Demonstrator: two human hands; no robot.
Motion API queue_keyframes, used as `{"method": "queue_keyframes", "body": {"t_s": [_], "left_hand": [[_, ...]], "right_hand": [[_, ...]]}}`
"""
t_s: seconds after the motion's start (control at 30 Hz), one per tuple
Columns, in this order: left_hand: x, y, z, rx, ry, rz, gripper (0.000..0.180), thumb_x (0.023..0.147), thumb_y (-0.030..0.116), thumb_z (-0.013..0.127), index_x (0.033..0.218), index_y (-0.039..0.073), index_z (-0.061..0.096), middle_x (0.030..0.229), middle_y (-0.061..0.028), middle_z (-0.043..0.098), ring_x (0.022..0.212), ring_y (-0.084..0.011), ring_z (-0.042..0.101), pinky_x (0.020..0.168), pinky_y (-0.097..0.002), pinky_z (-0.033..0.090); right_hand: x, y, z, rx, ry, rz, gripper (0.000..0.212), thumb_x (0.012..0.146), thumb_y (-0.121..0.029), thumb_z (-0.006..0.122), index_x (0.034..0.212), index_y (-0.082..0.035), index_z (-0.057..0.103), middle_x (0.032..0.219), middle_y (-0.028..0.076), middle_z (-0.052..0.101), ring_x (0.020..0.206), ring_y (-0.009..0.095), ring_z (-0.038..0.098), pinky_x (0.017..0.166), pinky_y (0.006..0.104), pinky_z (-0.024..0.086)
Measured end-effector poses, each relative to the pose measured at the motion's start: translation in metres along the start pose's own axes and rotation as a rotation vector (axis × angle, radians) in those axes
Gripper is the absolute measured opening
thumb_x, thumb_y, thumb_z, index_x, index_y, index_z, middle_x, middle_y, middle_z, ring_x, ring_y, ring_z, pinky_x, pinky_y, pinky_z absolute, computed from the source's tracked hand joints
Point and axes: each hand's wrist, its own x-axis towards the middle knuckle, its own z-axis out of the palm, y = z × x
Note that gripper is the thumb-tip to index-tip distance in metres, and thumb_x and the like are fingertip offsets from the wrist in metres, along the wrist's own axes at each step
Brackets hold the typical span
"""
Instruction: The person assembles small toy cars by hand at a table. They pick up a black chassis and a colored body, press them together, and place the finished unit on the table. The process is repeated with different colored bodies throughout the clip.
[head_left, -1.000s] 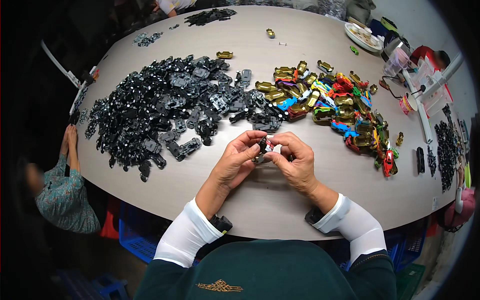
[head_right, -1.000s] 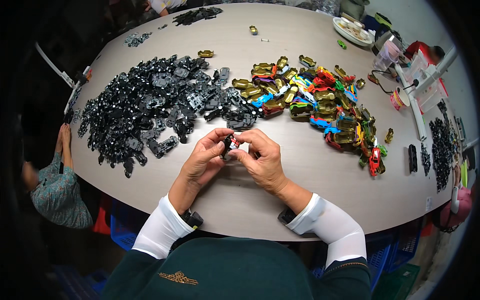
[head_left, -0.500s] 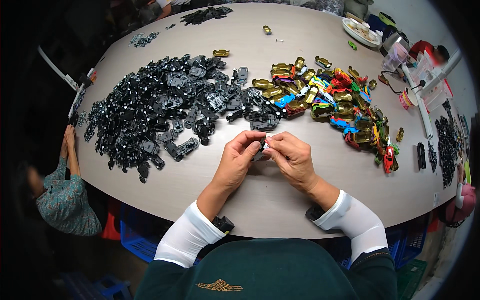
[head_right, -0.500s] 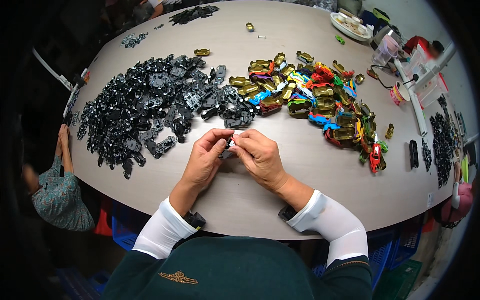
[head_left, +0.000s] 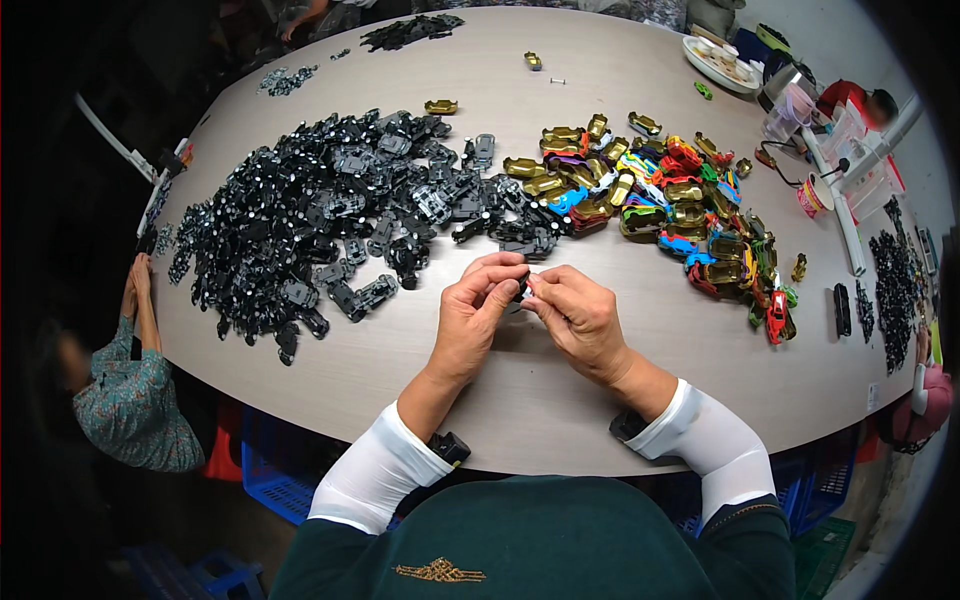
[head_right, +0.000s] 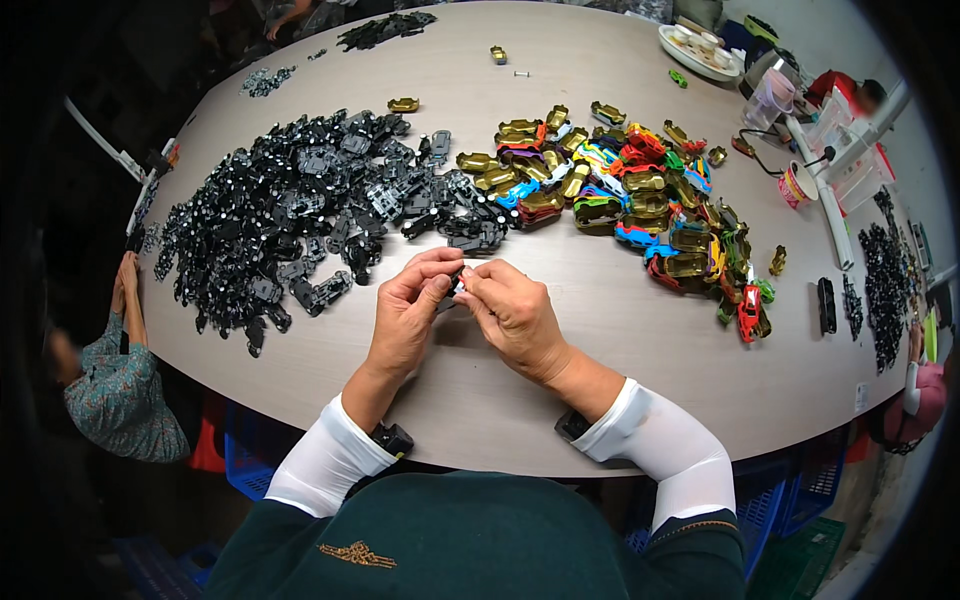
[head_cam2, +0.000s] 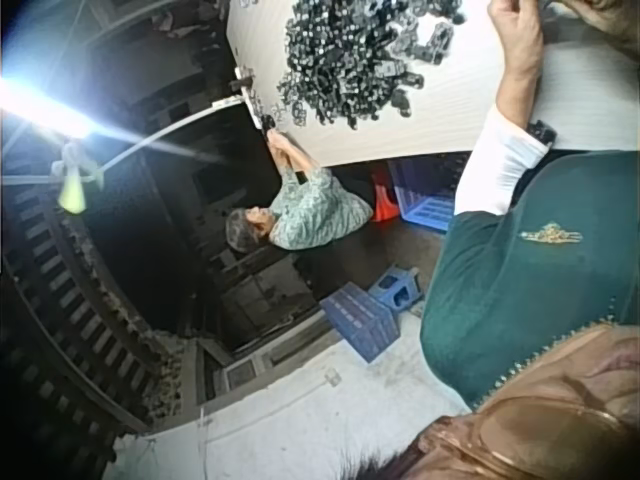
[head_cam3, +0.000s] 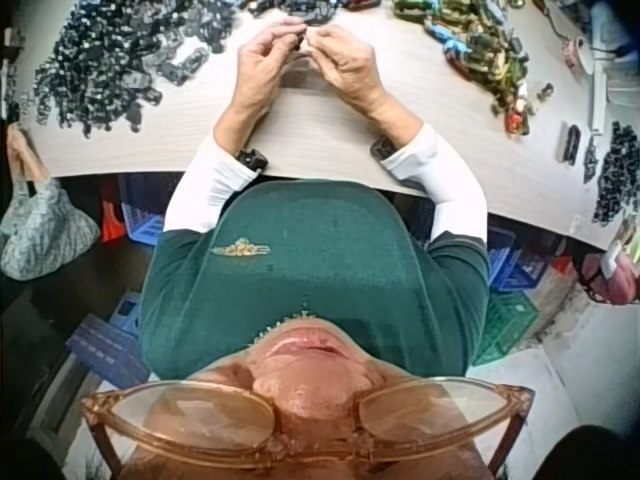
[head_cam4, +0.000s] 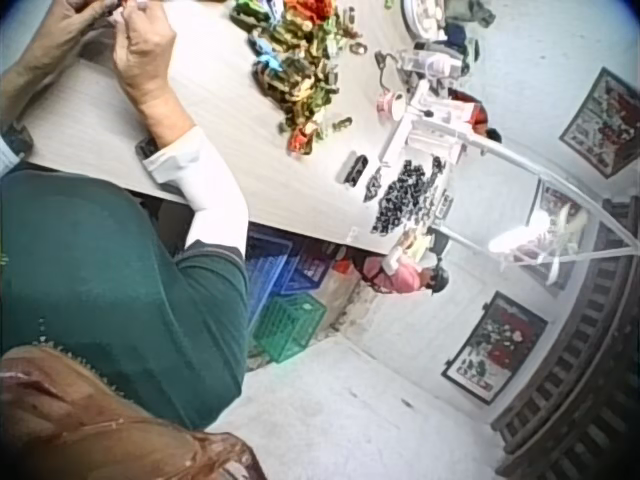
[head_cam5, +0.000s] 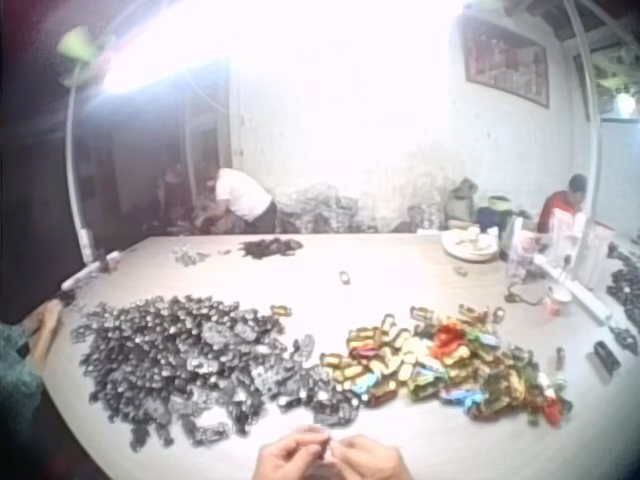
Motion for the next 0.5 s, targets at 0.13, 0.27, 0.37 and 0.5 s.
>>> {"method": "queue_keyframes", "body": {"t_s": [0.13,0.27,0.37,0.5], "left_hand": [[0.0,0.003,0.002,-0.008,-0.04,0.017,0.02,0.091,0.003,0.06,0.11,-0.001,0.064,0.114,-0.0066,0.056,0.1,-0.0107,0.057,0.089,-0.0243,0.048],[0.0,0.003,0.002,-0.131,-0.056,-0.022,0.024,0.09,0.002,0.061,0.115,0.0,0.06,0.114,-0.0065,0.056,0.098,-0.0108,0.057,0.088,-0.0242,0.048],[-0.002,0.01,0.005,-0.357,-0.03,-0.153,0.029,0.09,0.003,0.062,0.118,0.002,0.057,0.111,-0.0052,0.057,0.096,-0.0111,0.057,0.088,-0.0259,0.047],[-0.001,0.009,0.002,-0.59,-0.031,-0.314,0.031,0.089,0.006,0.064,0.119,0.004,0.056,0.105,-0.0038,0.058,0.097,-0.012,0.056,0.091,-0.0284,0.045]], "right_hand": [[0.001,0.005,-0.001,-0.018,0.02,-0.026,0.017,0.079,0.002,0.069,0.095,0.003,0.065,0.088,0.014,0.064,0.073,0.027,0.064,0.061,0.0323,0.052],[0.001,-0.001,-0.001,0.018,0.044,0.006,0.021,0.079,0.002,0.069,0.099,0.002,0.064,0.091,0.012,0.063,0.071,0.021,0.064,0.057,0.0298,0.05],[0.0,-0.014,0.004,0.079,0.073,0.122,0.026,0.078,0.003,0.069,0.103,0.001,0.061,0.091,0.011,0.063,0.062,0.014,0.059,0.051,0.0264,0.046],[-0.005,-0.017,0.007,0.156,0.094,0.259,0.03,0.077,0.004,0.07,0.105,0.001,0.059,0.092,0.01,0.062,0.051,0.008,0.051,0.046,0.0236,0.04]]}}
